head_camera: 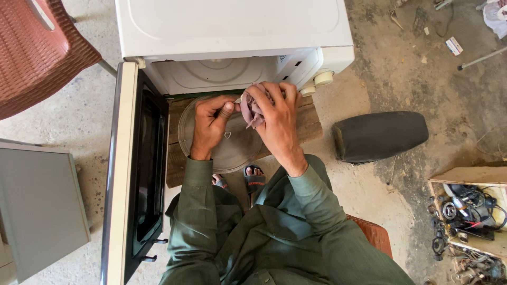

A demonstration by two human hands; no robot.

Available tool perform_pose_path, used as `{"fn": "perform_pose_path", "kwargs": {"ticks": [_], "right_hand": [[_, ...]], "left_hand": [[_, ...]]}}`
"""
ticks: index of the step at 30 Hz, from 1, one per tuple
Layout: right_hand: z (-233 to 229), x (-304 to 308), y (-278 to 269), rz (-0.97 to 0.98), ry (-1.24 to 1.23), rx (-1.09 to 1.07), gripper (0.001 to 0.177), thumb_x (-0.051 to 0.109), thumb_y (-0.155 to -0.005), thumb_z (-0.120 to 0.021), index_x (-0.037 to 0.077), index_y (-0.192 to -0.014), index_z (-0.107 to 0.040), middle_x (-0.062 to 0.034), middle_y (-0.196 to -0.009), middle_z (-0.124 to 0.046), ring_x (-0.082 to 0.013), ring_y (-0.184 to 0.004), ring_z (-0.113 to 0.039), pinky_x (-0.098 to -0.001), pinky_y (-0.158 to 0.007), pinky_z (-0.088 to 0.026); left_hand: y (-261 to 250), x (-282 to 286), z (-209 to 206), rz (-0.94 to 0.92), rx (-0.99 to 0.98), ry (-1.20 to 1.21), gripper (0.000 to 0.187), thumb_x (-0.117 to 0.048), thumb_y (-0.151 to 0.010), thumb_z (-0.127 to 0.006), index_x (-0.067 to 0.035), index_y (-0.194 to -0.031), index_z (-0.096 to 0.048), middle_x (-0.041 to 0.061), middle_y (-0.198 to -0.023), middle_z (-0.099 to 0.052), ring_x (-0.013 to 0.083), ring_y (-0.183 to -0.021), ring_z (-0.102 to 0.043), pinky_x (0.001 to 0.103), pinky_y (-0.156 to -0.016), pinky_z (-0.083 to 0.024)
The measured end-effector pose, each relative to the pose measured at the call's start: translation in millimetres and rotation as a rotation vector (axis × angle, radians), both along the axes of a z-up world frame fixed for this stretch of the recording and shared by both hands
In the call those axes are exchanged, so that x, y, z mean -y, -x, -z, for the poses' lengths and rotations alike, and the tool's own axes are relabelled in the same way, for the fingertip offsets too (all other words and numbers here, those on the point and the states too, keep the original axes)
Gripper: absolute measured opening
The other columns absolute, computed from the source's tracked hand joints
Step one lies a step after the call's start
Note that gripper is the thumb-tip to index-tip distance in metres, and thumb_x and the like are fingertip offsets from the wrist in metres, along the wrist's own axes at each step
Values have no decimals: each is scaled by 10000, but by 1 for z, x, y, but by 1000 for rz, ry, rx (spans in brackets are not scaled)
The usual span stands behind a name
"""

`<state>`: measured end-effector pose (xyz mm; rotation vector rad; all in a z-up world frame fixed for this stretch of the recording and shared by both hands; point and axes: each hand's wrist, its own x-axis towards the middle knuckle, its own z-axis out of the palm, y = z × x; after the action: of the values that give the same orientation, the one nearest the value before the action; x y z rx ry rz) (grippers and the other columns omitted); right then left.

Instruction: The person wipes the interior walls, ceiling, and control panel of a white microwave using a cloth. They also remove and wipe the glass turntable and its support ring before placing them back inside.

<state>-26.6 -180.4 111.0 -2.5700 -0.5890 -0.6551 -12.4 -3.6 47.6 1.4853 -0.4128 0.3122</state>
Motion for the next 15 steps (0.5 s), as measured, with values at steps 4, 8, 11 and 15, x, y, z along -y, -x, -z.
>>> {"fn": "perform_pose_path", "kwargs": {"ticks": [4, 8, 11, 15], "right_hand": [[33, 8, -12, 54, -117, -15, 410, 76, -817, -827, 120, -1196, -678, -81, -1210, -661, -298, -1183, -510, -465, -991, -460], [58, 35, -22, -10, -820, -471, 355, 37, -977, -545, 184, -1279, -662, -15, -1236, -708, -217, -1179, -698, -376, -1072, -586], [63, 42, -24, 11, -523, -194, 383, -79, -940, -574, 90, -1272, -666, -119, -1244, -655, -262, -1209, -622, -421, -1040, -541], [46, 36, -22, 13, -272, -101, 298, -19, -921, -712, 85, -1200, -694, -105, -1190, -689, -284, -1215, -601, -433, -1016, -520]], "left_hand": [[1, -8, 6, -39, 25, 49, 313, -257, -1087, -625, 18, -996, -743, 65, -855, -738, 142, -774, -684, 283, -699, -524], [5, -19, 12, -124, -100, 117, 361, -291, -1072, -638, 8, -905, -753, 11, -681, -589, 88, -603, -445, 264, -577, -312], [5, -20, 12, -59, -61, 127, 367, -316, -1069, -634, -2, -906, -729, -14, -707, -624, 59, -594, -461, 257, -551, -325], [3, -21, 12, -64, -12, 74, 331, -279, -1086, -637, -10, -917, -729, 13, -768, -671, 92, -670, -556, 271, -610, -401]]}}
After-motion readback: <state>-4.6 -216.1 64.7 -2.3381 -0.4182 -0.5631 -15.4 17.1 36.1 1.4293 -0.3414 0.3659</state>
